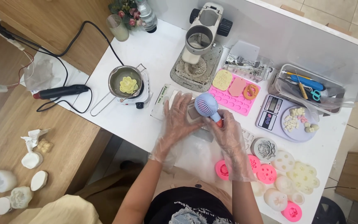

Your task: Adjusting wax flowers with tools and cooling a candle mold using a handheld fan.

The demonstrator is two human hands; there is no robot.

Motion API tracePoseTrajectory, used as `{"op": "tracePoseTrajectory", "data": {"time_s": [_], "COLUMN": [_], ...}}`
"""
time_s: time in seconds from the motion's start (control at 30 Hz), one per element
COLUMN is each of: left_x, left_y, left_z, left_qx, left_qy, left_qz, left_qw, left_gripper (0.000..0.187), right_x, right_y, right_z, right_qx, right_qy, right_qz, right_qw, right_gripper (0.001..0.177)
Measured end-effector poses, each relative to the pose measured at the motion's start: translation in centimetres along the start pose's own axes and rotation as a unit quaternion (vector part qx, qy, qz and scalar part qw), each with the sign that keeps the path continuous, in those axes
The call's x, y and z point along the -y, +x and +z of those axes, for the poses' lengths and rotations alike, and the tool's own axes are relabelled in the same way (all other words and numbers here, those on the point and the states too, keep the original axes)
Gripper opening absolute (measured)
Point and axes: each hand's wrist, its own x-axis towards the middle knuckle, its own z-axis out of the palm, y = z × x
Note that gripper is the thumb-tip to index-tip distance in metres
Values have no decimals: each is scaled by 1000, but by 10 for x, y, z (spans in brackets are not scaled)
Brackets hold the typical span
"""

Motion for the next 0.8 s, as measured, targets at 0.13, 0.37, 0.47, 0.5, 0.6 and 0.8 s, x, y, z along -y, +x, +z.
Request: {"op": "tracePoseTrajectory", "data": {"time_s": [0.13,0.37,0.47,0.5,0.6,0.8], "left_x": [2,3,1,1,2,3], "left_y": [-3,1,2,3,4,6], "left_z": [-1,-5,-8,-10,-10,-9], "left_qx": [-17,3,14,16,31,37], "left_qy": [-32,-37,-41,-39,-35,-36], "left_qz": [12,30,19,17,8,1], "left_qw": [999,999,999,999,999,999], "left_gripper": [113,115,113,113,111,109], "right_x": [-5,-26,-43,-49,-59,-56], "right_y": [-5,-8,-6,-4,1,2], "right_z": [9,15,17,18,17,19], "right_qx": [-14,11,16,18,9,13], "right_qy": [16,100,93,85,49,42], "right_qz": [-3,38,25,17,-30,-31], "right_qw": [1000,994,995,996,998,999], "right_gripper": [46,42,44,46,49,47]}}
